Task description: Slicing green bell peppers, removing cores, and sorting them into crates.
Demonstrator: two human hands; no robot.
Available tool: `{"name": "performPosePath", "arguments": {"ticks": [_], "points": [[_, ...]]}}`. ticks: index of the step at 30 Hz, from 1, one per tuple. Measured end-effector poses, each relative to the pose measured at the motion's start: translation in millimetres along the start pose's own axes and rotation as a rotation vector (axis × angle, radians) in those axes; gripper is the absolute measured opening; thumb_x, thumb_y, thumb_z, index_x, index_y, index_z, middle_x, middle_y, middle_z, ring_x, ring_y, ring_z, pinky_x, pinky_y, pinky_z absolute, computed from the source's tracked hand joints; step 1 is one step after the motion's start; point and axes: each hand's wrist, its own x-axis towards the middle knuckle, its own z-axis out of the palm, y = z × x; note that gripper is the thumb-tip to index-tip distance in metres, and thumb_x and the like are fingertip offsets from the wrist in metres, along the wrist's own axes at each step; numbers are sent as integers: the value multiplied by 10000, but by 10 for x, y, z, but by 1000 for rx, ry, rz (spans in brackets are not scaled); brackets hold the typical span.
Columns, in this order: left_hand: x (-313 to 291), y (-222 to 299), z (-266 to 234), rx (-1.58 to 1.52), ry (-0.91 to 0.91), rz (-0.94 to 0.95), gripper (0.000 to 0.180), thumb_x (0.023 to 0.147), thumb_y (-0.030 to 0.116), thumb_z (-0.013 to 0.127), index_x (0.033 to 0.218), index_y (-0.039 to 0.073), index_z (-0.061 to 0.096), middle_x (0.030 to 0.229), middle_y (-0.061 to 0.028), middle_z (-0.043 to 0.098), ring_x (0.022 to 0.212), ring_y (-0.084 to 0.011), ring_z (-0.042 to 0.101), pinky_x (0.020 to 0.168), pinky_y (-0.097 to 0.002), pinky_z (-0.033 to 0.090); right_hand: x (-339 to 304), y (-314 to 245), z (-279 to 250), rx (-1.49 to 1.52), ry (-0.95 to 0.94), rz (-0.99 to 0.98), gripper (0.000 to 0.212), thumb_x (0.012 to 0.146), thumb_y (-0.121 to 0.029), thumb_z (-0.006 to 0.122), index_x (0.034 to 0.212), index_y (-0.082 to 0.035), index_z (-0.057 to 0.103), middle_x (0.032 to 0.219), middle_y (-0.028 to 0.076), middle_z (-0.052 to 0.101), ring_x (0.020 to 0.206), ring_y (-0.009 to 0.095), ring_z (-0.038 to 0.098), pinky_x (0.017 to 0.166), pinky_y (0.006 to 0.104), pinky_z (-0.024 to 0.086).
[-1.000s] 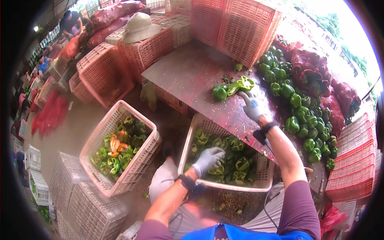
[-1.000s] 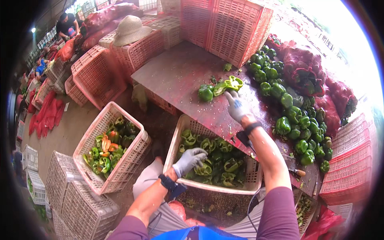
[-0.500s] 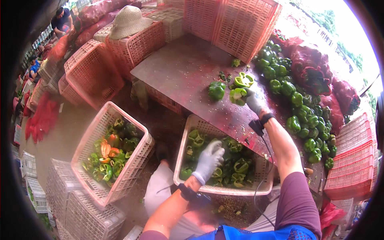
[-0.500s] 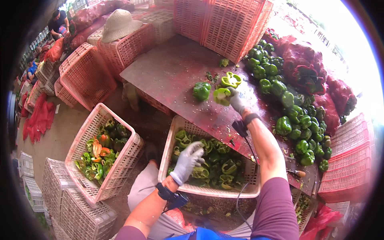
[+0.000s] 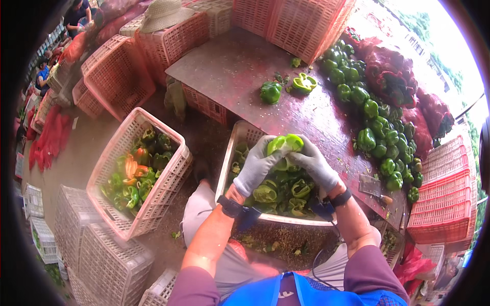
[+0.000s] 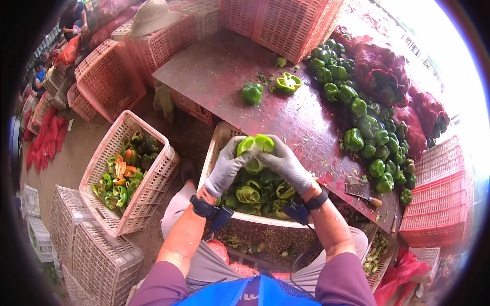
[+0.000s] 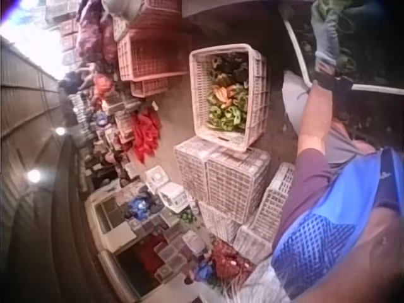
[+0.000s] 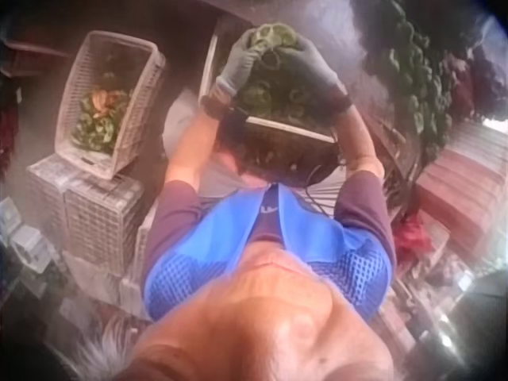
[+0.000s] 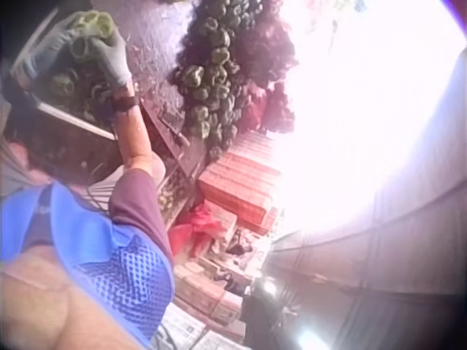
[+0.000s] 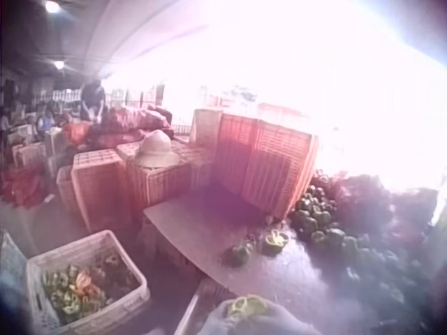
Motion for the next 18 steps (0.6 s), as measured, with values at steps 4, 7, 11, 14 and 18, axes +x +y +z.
{"name": "performPosePath", "arguments": {"ticks": [4,7,11,14,18], "points": [[-18,103,8,405,-104,391,352,928,10,720,1258,52,604,1183,-59,662,1079,-178,647,960,-297,520,-198,-86,42,-600,142,-353,365,884,-50,749,1207,-18,581,1160,162,672,912,257,709,795,359,578],[-85,147,121,759,-97,717,375,866,-25,694,1225,51,615,1238,-185,657,1109,-356,675,948,-363,559,-268,67,-33,-871,219,-704,465,767,6,753,1188,-39,562,1177,178,670,951,345,707,797,405,588],[-121,113,193,900,2,952,333,891,15,665,1215,41,594,1301,-254,631,1092,-451,681,871,-473,606,-304,106,-1,-1008,320,-997,554,690,9,751,1195,-55,532,1204,210,654,998,399,695,817,469,585],[-151,77,204,849,87,990,353,914,58,676,1251,39,574,1317,-247,635,1067,-443,696,861,-464,609,-309,112,-16,-1015,327,-1068,574,684,-8,747,1210,-53,522,1212,217,647,997,398,688,817,480,578],[-185,19,214,822,84,864,340,921,78,688,1242,37,585,1265,-231,664,1026,-419,708,825,-459,610,-321,132,-15,-1020,319,-1016,538,688,-10,725,1193,-50,543,1150,181,662,927,367,684,761,453,567]]}}
